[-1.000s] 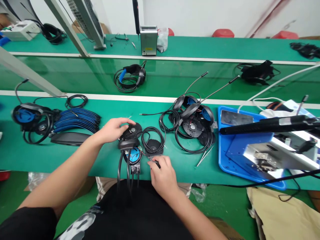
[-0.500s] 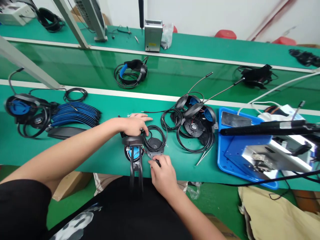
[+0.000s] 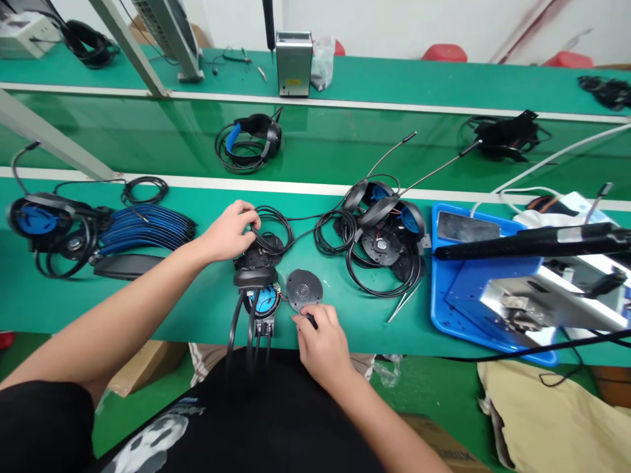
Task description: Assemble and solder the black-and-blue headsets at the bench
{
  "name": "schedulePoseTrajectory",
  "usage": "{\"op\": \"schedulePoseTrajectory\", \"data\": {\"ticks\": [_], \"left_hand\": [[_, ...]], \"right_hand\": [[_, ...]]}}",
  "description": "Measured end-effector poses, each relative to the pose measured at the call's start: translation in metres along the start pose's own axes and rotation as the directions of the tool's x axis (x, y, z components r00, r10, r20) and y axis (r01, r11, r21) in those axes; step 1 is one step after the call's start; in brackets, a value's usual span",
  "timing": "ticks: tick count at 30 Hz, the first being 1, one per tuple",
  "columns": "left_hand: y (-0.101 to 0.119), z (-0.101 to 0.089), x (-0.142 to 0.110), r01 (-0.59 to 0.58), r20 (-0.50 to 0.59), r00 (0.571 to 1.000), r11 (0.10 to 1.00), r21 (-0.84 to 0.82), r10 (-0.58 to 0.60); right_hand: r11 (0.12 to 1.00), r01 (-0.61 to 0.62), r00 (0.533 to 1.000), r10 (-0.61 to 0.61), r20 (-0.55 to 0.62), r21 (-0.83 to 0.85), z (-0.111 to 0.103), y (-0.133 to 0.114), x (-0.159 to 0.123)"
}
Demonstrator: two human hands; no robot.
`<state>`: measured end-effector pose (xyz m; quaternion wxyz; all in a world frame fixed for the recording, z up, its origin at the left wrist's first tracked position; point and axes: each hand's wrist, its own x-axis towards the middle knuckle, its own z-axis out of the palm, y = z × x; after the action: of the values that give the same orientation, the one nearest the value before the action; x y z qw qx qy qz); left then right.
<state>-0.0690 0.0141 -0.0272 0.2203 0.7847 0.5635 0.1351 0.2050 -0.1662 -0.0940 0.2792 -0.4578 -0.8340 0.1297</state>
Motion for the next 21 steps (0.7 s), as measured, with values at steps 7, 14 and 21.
{"op": "schedulePoseTrajectory", "data": {"ticks": [7, 14, 21], "left_hand": [[0.001, 0.007, -0.094, 0.08, -0.151, 0.981, 0.968, -0.239, -0.118], [0.043, 0.083, -0.15, 0.216, -0.236, 0.853, 0.726, -0.652, -0.465], [0.038, 0.085, -0.153, 0.159, -0.341, 0.882, 0.885, -0.438, -0.327]], "right_hand": [[0.993, 0.008, 0.982, 0.014, -0.189, 0.115, -0.017, -0.004, 0.004], [0.996, 0.089, 0.938, -0.093, -0.334, -0.029, -0.017, 0.016, 0.003], [0.979, 0.198, 0.965, -0.203, -0.164, -0.046, 0.006, 0.031, -0.006]]}}
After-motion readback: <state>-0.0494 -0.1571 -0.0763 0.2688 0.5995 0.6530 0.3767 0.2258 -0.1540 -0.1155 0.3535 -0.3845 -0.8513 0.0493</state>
